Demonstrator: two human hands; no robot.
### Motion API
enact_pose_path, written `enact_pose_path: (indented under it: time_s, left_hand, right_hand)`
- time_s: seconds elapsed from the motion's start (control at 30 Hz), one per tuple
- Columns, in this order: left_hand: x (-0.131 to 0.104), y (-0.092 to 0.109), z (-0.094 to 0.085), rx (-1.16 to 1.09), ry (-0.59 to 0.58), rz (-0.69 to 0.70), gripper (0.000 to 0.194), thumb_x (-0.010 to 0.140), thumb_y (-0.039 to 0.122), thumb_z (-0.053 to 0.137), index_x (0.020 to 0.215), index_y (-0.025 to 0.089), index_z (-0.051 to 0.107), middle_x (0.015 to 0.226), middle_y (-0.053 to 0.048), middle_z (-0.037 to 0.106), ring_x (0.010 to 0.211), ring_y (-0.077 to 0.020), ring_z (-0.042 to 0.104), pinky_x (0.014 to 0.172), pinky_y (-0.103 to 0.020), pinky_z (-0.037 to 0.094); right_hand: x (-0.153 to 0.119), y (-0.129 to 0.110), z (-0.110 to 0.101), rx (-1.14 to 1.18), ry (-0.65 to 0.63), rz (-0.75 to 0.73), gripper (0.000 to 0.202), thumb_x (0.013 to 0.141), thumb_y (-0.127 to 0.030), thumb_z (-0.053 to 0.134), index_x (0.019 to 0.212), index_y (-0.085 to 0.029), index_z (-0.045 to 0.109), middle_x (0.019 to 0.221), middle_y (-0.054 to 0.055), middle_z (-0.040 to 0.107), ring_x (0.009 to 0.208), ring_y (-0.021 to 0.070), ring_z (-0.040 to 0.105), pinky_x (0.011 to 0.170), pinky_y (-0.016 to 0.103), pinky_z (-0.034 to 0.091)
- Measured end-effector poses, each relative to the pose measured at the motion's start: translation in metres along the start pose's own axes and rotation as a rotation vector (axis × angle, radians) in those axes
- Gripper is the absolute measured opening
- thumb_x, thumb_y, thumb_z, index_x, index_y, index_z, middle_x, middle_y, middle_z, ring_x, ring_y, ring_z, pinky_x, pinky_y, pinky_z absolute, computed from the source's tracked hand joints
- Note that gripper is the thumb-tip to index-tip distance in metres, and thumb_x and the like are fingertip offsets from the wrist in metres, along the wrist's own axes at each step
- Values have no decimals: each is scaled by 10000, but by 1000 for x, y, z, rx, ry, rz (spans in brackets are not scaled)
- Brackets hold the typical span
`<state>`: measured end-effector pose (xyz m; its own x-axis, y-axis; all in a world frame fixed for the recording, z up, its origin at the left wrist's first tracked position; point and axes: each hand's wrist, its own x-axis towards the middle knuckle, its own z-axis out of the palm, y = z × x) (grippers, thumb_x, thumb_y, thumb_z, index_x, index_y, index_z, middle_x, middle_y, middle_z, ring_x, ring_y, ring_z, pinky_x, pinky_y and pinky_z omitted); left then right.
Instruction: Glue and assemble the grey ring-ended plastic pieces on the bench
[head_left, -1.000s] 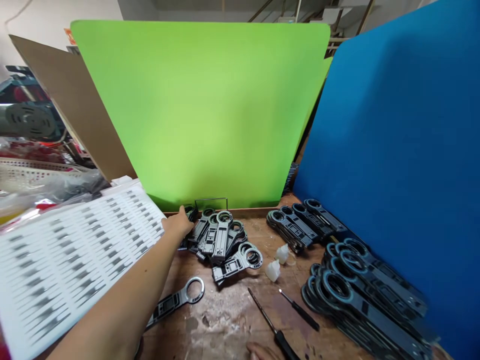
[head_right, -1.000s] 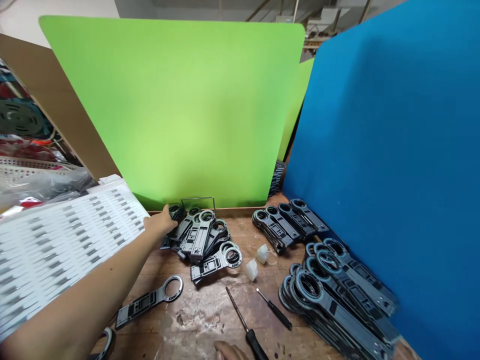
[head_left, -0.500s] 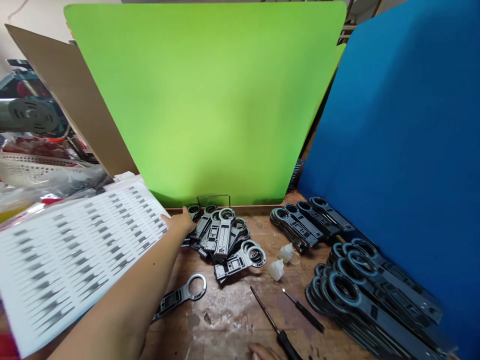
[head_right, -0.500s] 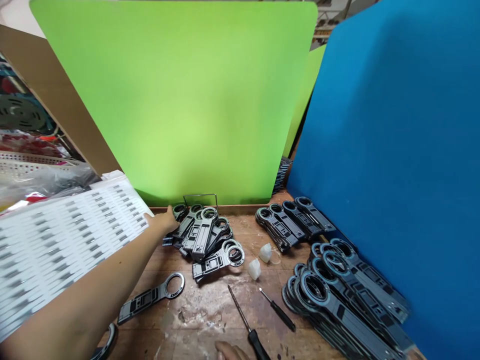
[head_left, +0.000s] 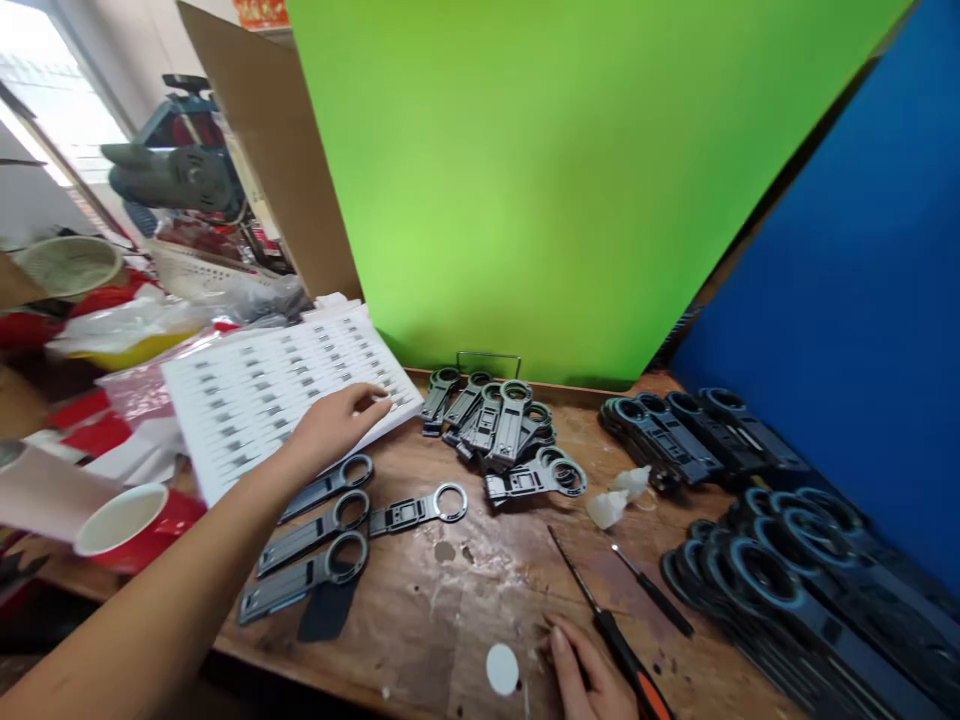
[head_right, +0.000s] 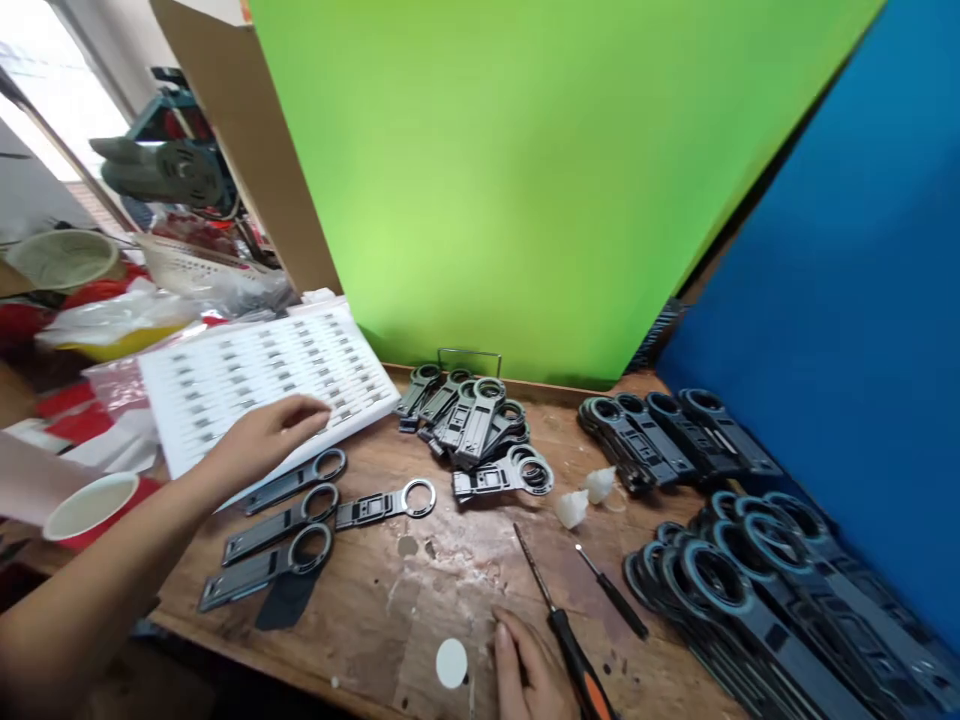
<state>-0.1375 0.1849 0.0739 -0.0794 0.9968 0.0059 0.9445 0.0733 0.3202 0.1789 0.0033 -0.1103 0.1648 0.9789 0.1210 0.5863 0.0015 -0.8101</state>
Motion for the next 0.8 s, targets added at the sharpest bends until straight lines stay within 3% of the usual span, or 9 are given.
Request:
enact_pose_path:
  time_s: [0.07,0.17,0.3,0.4,0.53,0.7,0.8]
  left_hand:
    - [-53,-38,-4,-118,7,20,455,807,578,401,1002,233,623,1028,-11,687,976,-222,601,844,-295,450]
    - [-122,-87,19,-109,-61,-76,412,811,554,413,974,246,633,1008,-22,688,960,-232,609,846,-317,460]
    - [-171,-114,65,34,-103,-23,394,811,439,473,1145,256,574,1172,-55,613,1079,-240,554,954,-366,400]
    - [-177,-114,78,82,-147,-5,453,764,326,536,1209,241,525,1177,-86,573,1079,-249,542,934,-388,410]
    - [-167,-116,71,-19,-218,61,330,752,270,532,1077,217,557,1126,-76,593,1048,-225,563,915,-354,431]
    - [-140,-125,63,-65,-92,140,376,810,293,471,1178,217,481,1195,-82,593,1102,-223,549,965,-364,400]
    - [-124,-132,67,-35,-103,108,372,806,312,466,1163,211,490,1184,-93,603,1064,-243,574,922,-384,429]
  right_hand:
    - [1,4,-1,-19,-60,0,481,840,-570,424,942,-207,722,957,87,721,896,240,679,798,295,548]
    - [1,7,0,-50,-98,22,486,833,-577,425,961,-209,717,1001,83,710,940,248,665,831,311,536]
    - [1,9,0,-100,-123,55,502,813,-600,428,970,-218,714,1015,68,707,976,255,651,869,324,517]
    - [1,9,0,-117,-131,56,497,805,-601,434,957,-222,717,1001,60,712,958,247,659,830,295,532]
    - [1,10,2,-134,-96,48,470,795,-588,457,933,-226,723,986,54,717,927,235,670,763,262,551]
    - [1,12,3,-156,-89,50,457,797,-572,460,962,-233,719,1027,45,704,940,229,667,716,246,560]
    - [1,11,3,-156,-97,38,471,801,-579,449,962,-229,720,1018,48,708,957,232,661,744,252,556]
